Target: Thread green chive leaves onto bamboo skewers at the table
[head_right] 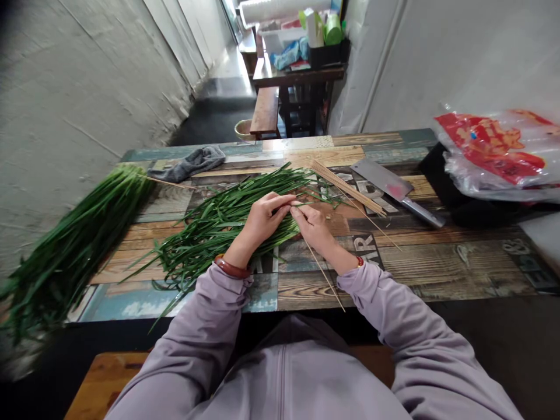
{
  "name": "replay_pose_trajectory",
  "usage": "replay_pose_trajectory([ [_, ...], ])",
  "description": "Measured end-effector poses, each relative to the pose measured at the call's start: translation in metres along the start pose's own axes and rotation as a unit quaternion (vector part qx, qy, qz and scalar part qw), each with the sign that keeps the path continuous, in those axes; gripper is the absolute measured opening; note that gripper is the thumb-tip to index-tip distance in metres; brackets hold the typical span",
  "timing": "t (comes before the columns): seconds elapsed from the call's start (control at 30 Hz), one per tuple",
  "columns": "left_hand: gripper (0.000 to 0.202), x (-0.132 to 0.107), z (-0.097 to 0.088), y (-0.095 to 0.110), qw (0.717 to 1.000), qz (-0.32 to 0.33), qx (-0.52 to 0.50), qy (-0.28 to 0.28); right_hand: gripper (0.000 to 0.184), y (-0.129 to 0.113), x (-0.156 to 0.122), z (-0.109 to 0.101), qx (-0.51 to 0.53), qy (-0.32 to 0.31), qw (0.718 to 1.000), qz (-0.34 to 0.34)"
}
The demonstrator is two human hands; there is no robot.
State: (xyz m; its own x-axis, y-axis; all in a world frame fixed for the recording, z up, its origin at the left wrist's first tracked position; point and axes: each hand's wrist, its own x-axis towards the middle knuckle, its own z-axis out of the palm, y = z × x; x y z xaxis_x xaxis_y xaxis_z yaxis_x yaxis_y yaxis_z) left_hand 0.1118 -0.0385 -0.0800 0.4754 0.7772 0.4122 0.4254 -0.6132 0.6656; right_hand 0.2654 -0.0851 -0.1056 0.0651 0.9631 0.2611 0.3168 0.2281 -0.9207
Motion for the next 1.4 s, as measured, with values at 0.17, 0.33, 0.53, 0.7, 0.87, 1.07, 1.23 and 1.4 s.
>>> replay_pose_trajectory([
  [0.17,0.024,0.001,-0.008,-0.008,0.996,-0.049,0.066,0.034,0.041,0.010,0.002,0.005,0.021,0.010,1.000,0.004],
  [0.33,0.020,0.003,-0.013,-0.016,0.993,-0.064,0.082,0.049,0.034,0.013,0.002,0.005,0.030,0.006,0.999,0.024],
  [0.53,0.025,0.002,-0.011,-0.013,0.993,-0.088,0.078,0.000,0.025,0.007,0.001,0.002,0.009,0.009,1.000,0.015],
  [0.7,0.022,0.001,-0.012,-0.013,0.994,-0.102,0.031,-0.013,0.024,0.005,0.001,0.002,0.010,0.011,1.000,0.010],
  [0.87,0.016,0.002,-0.013,-0.014,0.991,-0.131,-0.039,-0.013,0.026,0.005,0.000,0.001,0.009,0.006,1.000,0.010],
  [1.07,0.016,0.003,-0.013,-0.014,0.990,-0.138,-0.029,-0.016,0.027,0.006,0.000,0.001,0.010,0.009,1.000,0.012],
  [1.23,0.020,0.002,-0.012,-0.015,0.989,-0.141,-0.044,-0.011,0.025,0.007,0.000,0.001,0.003,0.011,1.000,0.009],
  [1.4,0.021,0.002,-0.011,-0.015,0.988,-0.142,-0.057,-0.013,0.025,0.007,0.000,0.001,-0.004,0.009,1.000,0.010],
])
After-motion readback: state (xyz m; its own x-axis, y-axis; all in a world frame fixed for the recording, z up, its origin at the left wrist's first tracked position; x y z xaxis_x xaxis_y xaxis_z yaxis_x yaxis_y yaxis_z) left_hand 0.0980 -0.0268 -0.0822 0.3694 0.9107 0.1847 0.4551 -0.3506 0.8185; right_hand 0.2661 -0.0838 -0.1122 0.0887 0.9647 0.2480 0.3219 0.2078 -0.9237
